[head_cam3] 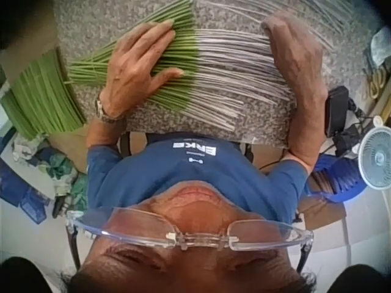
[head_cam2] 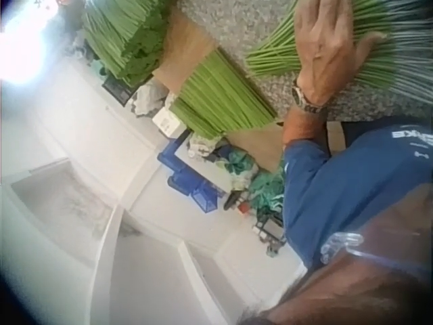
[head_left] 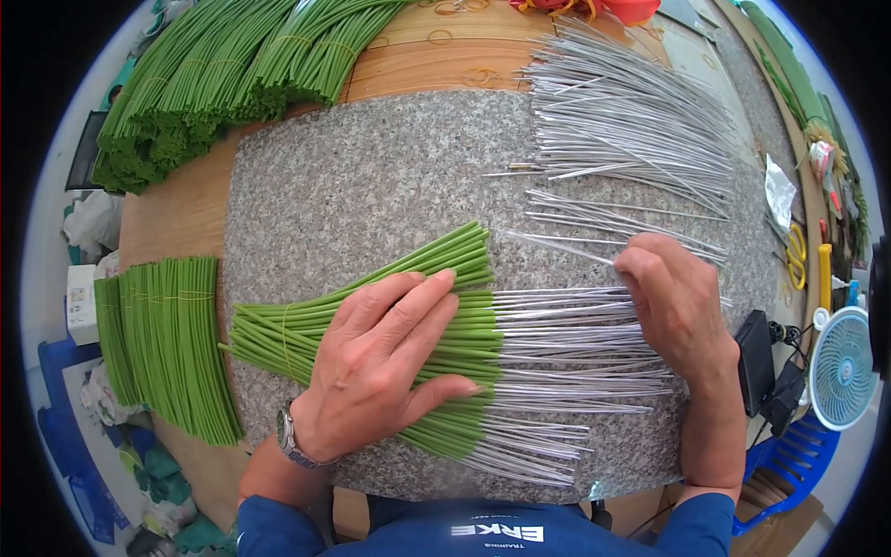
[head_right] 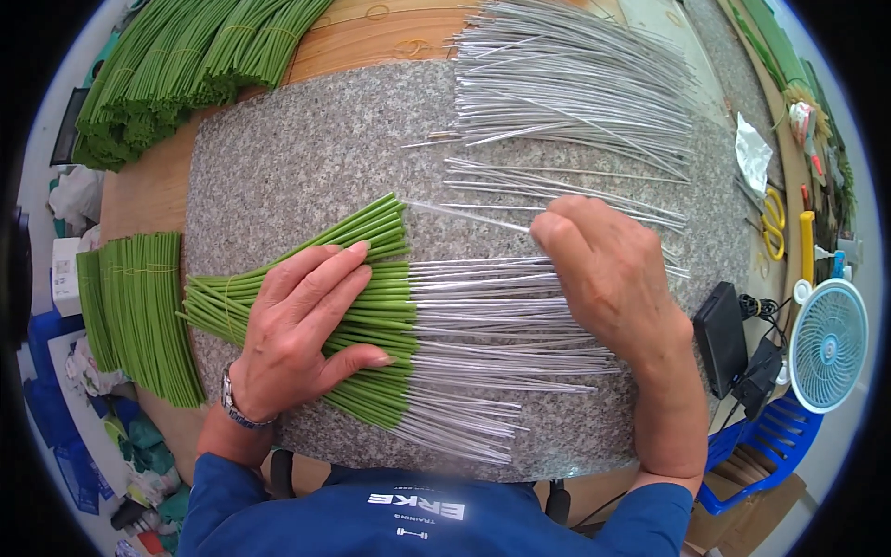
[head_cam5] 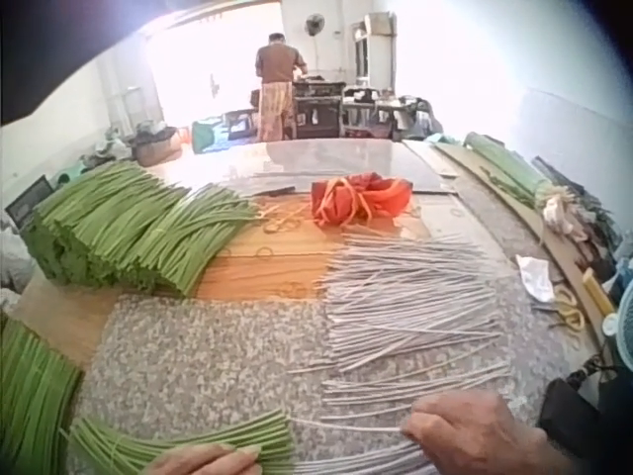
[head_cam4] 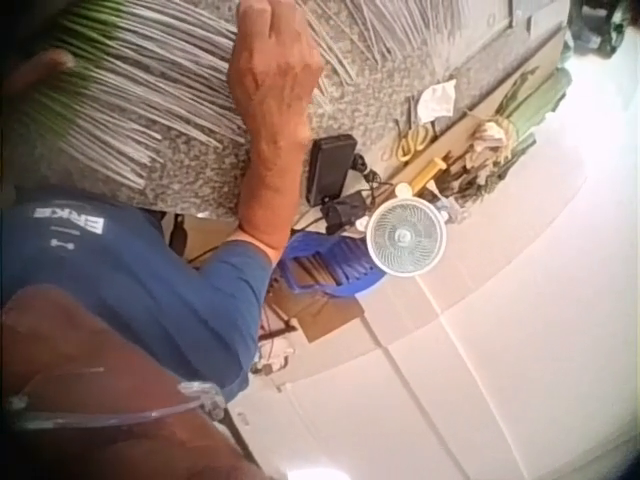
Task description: The person inserts metal rods into green tubes by hand, gathers them into a bundle, and secures them with a rubber band. They then tap the bundle against the table to align the ends before placing it onto a stack.
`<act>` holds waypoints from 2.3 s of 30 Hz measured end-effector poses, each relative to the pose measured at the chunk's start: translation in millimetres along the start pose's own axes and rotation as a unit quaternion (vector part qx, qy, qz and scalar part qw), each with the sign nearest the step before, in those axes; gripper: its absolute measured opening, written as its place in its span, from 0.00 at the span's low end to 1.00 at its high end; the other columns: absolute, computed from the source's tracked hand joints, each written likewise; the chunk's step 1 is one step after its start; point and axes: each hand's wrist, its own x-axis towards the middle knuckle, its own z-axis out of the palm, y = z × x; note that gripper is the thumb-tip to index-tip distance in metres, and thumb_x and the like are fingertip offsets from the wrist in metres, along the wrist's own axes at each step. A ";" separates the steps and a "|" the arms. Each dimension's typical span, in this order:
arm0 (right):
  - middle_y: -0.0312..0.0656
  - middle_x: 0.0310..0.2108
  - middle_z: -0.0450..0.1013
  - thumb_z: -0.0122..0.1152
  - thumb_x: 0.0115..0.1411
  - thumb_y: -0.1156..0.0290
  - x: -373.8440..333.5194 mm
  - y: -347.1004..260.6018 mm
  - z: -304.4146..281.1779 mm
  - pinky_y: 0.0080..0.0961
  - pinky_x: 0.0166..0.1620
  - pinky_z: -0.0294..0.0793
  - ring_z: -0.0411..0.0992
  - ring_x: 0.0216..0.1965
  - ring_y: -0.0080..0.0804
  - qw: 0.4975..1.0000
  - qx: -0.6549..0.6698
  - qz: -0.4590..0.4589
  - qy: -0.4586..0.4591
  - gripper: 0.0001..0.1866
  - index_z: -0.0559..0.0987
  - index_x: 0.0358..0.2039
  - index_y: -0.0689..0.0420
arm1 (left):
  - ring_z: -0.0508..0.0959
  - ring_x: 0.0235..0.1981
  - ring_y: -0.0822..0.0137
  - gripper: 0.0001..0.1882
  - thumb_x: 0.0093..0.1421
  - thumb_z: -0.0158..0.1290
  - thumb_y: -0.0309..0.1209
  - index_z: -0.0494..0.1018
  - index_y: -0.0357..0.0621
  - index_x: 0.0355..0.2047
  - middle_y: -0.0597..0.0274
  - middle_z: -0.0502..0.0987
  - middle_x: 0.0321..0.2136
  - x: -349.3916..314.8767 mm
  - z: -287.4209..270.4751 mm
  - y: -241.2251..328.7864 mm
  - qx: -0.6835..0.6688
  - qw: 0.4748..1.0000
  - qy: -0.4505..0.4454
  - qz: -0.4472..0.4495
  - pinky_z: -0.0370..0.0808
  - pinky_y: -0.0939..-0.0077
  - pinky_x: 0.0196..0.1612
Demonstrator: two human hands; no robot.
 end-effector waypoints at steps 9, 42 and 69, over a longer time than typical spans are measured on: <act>0.38 0.30 0.75 0.64 0.57 0.77 -2.8 1.1 -5.3 0.35 0.33 0.79 0.78 0.31 0.38 0.998 0.036 -0.014 -0.055 0.05 0.78 0.34 0.56 | 0.75 0.64 0.46 0.46 0.58 0.62 0.65 0.78 0.35 0.61 0.49 0.78 0.65 1.0 -4.1 6.7 0.047 0.998 -0.049 0.002 0.72 0.51 0.68; 0.40 0.28 0.73 0.64 0.54 0.77 -2.4 1.3 -1.8 0.37 0.31 0.77 0.77 0.30 0.39 0.996 0.057 -0.009 -0.063 0.07 0.78 0.34 0.57 | 0.74 0.65 0.45 0.45 0.59 0.62 0.62 0.76 0.35 0.63 0.46 0.77 0.65 1.5 -5.3 7.0 0.044 0.997 -0.062 -0.001 0.72 0.50 0.67; 0.38 0.27 0.75 0.69 0.59 0.77 4.3 -10.5 6.8 0.34 0.28 0.78 0.79 0.27 0.36 0.991 0.122 0.013 -0.062 0.07 0.80 0.37 0.55 | 0.73 0.66 0.45 0.46 0.57 0.66 0.61 0.75 0.35 0.63 0.46 0.77 0.65 -0.1 -3.5 5.7 0.026 0.998 -0.058 -0.010 0.70 0.49 0.67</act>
